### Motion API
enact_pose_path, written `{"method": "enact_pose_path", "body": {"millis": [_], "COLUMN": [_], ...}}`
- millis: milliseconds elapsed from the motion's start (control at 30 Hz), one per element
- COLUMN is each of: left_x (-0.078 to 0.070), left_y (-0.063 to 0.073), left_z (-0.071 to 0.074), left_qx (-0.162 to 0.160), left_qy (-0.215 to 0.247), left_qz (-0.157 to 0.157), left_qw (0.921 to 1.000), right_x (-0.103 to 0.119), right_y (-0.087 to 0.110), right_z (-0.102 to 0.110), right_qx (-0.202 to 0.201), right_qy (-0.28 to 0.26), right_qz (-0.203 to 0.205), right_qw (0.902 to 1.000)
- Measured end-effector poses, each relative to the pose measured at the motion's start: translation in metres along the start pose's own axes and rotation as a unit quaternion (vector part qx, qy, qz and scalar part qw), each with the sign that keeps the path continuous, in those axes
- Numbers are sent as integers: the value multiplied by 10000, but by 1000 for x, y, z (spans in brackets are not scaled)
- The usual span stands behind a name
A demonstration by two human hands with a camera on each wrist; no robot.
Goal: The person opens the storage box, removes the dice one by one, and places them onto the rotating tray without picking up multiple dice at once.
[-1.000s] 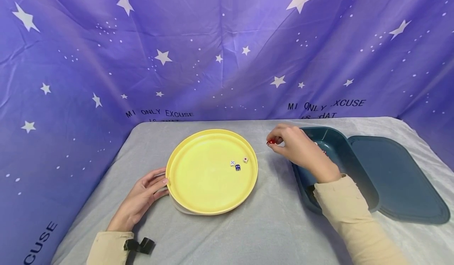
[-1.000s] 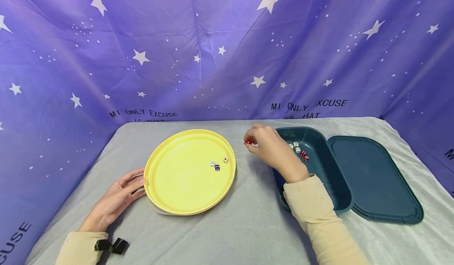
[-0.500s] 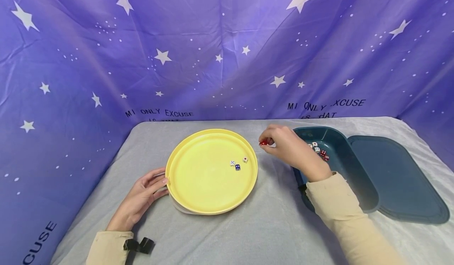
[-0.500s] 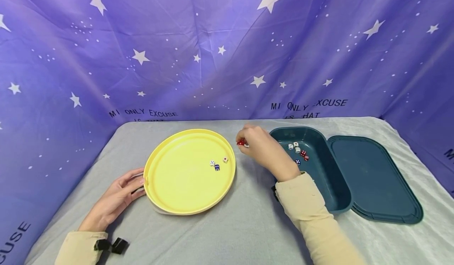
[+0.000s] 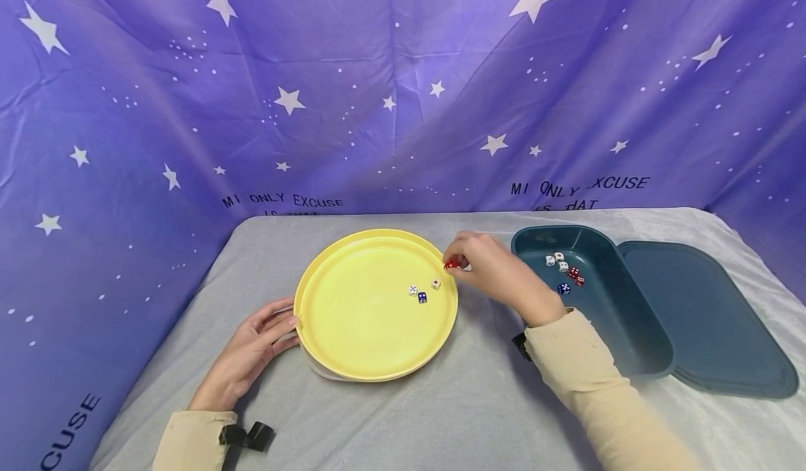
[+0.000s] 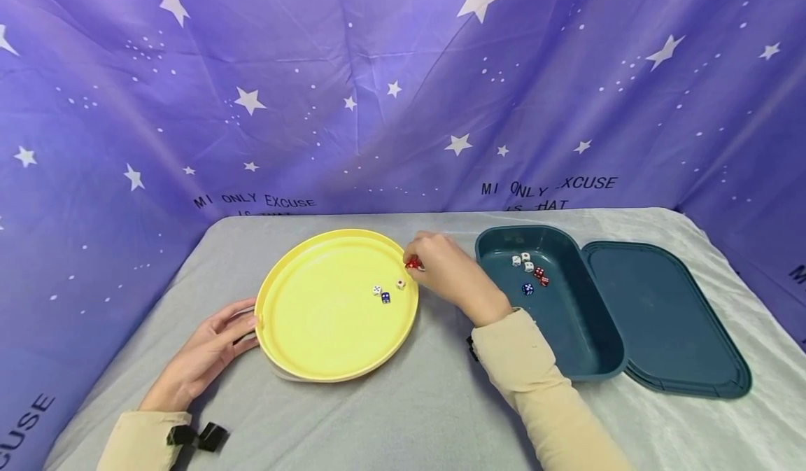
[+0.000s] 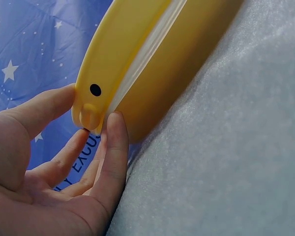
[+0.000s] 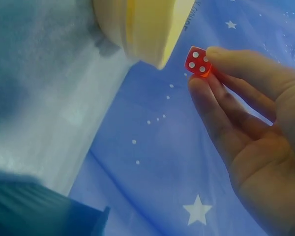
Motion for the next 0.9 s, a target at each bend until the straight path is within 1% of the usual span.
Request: {"method": "enact_pose_path", "body": {"millis": [167,433,600,800,900], "left_x": [0,0,0,1,1], "left_y": [-1,0,0,0,0], "left_z": [0,0,0,0,0], "left_qx": [13,-32,-37,-7,10], "left_qy": [44,57,39,42,50], "left_qz": [-3,37,35,-16,-26], "left_qw": [10000,10000,10000,10000,10000], "right_x": [3,4,6,8,9], "right_y": [-3,-3,-3,-4,-4], "right_z": [-8,-22,-26,-31,-33], "right_qx": [66,322,383,592,632], "right_qy": [52,59,94,192,246], "right_qz": [103,47,56,43,73], "right_qw": [9999,9995,9992,9980,9977]}}
Point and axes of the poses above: each hand's wrist, its own y-axis away from the middle knuckle, its own z-axis out of the back of the hand, x = y × z, the point moved 1 cm from there along -y, towards the middle knuckle, and after that the axes turned 5 degrees about -x, right-handed, at the moved point
